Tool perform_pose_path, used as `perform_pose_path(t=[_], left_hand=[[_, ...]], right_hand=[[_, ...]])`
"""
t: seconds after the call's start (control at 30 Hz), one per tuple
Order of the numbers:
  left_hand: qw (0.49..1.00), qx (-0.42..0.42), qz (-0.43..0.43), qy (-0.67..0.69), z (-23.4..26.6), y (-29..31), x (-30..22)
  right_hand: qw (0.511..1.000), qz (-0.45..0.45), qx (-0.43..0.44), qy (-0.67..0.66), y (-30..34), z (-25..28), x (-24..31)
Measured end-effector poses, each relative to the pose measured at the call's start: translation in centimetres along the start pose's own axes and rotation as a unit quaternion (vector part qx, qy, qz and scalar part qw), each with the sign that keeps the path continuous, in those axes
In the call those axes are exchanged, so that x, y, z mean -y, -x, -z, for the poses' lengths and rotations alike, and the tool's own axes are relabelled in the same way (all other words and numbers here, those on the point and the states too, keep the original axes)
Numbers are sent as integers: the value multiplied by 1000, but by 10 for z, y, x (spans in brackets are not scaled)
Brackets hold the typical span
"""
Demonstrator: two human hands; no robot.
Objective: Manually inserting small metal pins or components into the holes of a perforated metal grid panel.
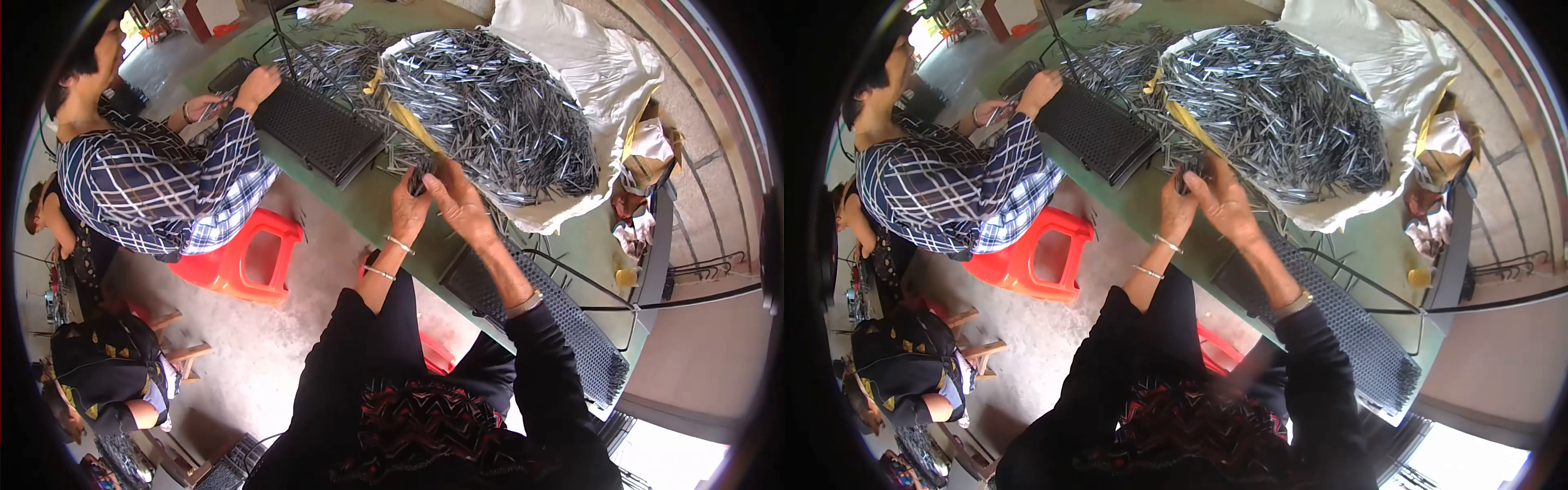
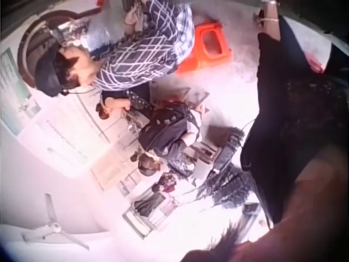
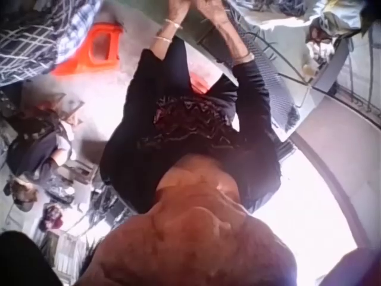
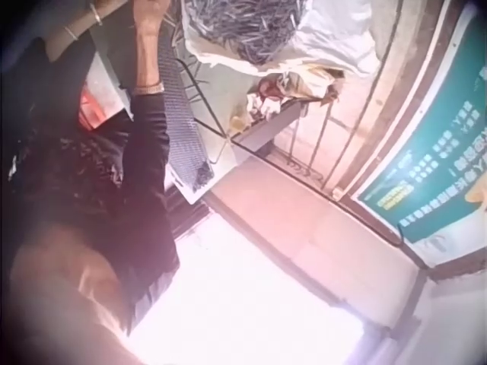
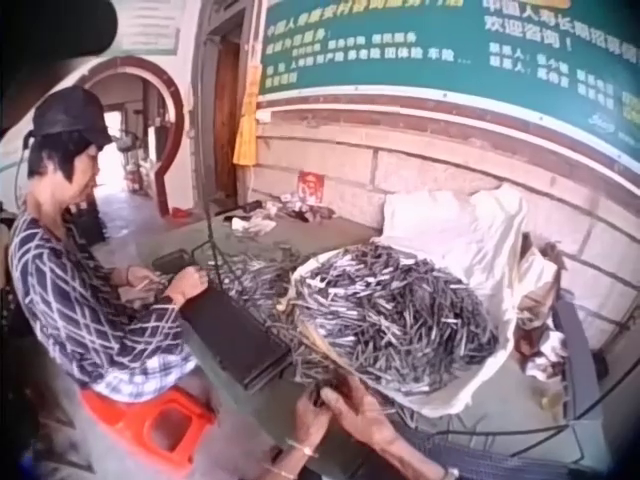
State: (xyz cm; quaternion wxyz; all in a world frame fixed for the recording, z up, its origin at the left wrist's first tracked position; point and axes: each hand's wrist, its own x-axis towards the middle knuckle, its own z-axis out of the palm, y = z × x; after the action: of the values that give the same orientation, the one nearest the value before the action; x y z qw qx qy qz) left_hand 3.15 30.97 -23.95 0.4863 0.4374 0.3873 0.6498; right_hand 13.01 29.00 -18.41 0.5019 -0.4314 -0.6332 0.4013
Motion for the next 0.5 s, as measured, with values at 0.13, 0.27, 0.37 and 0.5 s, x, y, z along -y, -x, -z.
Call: perform_pose_path(t=[0.13, 0.27, 0.37, 0.5], left_hand=[[994, 27, 4, -107, 14, 7, 10], [986, 36, 7, -163, 23, 17, 16], [996, 0, 6, -94, 21, 16, 11], [987, 49, 3, -150, 24, 16, 4]], right_hand=[[994, -92, -57, -10, 7, -21, 2], [995, -92, -39, 9, 14, -30, 2], [995, -96, -31, 6, 11, -33, 9], [986, -84, -54, 137, 10, -37, 11]])
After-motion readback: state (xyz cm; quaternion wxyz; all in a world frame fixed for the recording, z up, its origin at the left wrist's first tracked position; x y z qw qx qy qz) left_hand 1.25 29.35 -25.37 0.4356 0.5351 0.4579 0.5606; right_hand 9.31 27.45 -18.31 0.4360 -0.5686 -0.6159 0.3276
